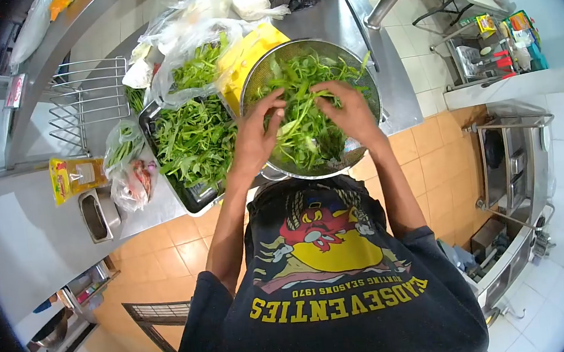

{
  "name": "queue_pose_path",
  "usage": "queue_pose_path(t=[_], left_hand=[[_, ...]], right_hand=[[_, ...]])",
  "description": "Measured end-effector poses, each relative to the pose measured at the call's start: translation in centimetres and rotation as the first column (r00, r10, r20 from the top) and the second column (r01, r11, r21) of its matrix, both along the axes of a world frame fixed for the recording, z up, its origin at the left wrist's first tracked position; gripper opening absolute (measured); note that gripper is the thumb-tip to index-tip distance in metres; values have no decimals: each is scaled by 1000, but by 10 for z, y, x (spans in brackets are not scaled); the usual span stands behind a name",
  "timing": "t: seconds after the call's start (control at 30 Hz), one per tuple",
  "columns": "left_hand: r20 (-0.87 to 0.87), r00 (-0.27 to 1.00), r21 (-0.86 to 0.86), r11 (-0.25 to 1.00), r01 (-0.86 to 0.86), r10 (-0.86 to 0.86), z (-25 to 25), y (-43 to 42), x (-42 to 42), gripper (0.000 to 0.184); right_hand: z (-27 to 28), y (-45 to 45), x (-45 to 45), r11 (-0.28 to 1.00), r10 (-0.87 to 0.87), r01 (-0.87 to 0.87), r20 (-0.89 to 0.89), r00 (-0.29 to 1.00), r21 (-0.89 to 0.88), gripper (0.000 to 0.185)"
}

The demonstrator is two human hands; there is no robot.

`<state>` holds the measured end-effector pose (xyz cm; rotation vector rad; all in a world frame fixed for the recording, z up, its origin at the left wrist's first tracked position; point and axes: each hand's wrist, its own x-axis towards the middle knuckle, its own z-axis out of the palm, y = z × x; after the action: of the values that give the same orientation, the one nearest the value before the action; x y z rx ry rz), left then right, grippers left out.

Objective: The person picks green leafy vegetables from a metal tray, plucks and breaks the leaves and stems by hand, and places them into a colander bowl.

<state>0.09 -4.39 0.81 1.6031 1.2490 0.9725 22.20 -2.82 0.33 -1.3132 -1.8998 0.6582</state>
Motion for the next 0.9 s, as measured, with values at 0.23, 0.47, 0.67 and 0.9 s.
queue_pose_path(t=[0.23, 0.47, 0.67, 0.9], left_hand=[[9, 999, -24, 999, -41, 42, 33, 5, 23, 32], [73, 965, 41, 966, -256, 252, 15, 21, 5, 23], [259, 911, 42, 939, -342, 320, 39, 31, 0, 23], [368, 892, 8, 959, -284, 261, 48, 38, 1, 19]], right_hand=[[50, -5, -2, 997, -77, 76, -47, 996, -21, 25], [41, -10, 17, 974, -139, 87, -250, 958, -208, 27], [12, -12, 40, 954, -157, 79, -256, 954, -291, 28], [-3, -17, 37, 987, -116, 129, 126, 985, -94, 38]])
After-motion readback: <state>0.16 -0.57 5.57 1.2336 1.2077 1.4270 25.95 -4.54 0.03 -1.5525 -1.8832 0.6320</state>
